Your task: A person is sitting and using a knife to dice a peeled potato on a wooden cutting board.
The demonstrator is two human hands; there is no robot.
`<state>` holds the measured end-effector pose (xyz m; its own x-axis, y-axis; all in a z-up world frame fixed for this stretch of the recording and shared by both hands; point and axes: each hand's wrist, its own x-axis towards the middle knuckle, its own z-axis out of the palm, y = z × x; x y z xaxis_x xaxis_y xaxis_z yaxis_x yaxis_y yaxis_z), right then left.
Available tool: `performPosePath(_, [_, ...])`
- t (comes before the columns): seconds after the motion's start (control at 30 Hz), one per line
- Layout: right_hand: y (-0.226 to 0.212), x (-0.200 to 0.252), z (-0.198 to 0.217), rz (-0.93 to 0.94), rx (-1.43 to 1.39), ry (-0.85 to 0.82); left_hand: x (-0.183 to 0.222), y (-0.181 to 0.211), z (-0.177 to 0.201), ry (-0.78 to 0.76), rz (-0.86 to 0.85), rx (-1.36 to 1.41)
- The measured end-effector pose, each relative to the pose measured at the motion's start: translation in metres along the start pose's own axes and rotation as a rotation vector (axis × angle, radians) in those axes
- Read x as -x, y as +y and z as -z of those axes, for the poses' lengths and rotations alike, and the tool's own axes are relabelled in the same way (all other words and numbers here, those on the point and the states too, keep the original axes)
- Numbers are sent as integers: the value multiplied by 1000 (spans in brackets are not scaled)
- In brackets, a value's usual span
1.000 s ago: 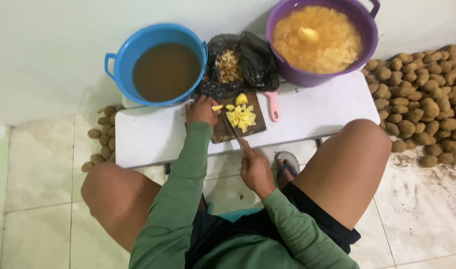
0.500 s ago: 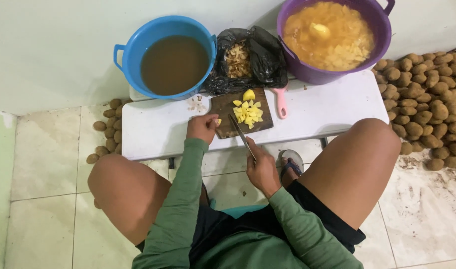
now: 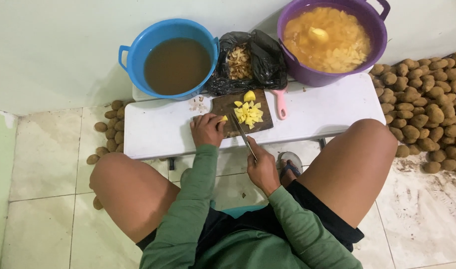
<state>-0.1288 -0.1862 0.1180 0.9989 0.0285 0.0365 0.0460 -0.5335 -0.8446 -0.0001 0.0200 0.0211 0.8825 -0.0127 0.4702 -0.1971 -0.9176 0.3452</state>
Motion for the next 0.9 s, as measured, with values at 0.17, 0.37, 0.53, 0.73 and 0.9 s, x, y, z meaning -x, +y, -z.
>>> performPosePath(0.17, [-1,2,-2,12,-8,-3,12,23,5,75,60,35])
performPosePath(0.37, [1,2,-5,37,-14,42,7,34,19,-33,135,124])
performPosePath(0.53, [-2,0,-5,39,-32,60,8,26,7,-142,131,162])
performPosePath(0.73, [5,0,-9,64,-13,61,0,14,-7,-217,161,120])
performPosePath(0.9, [6,1,-14,76,35,57,-9,2,-5,-264,176,111])
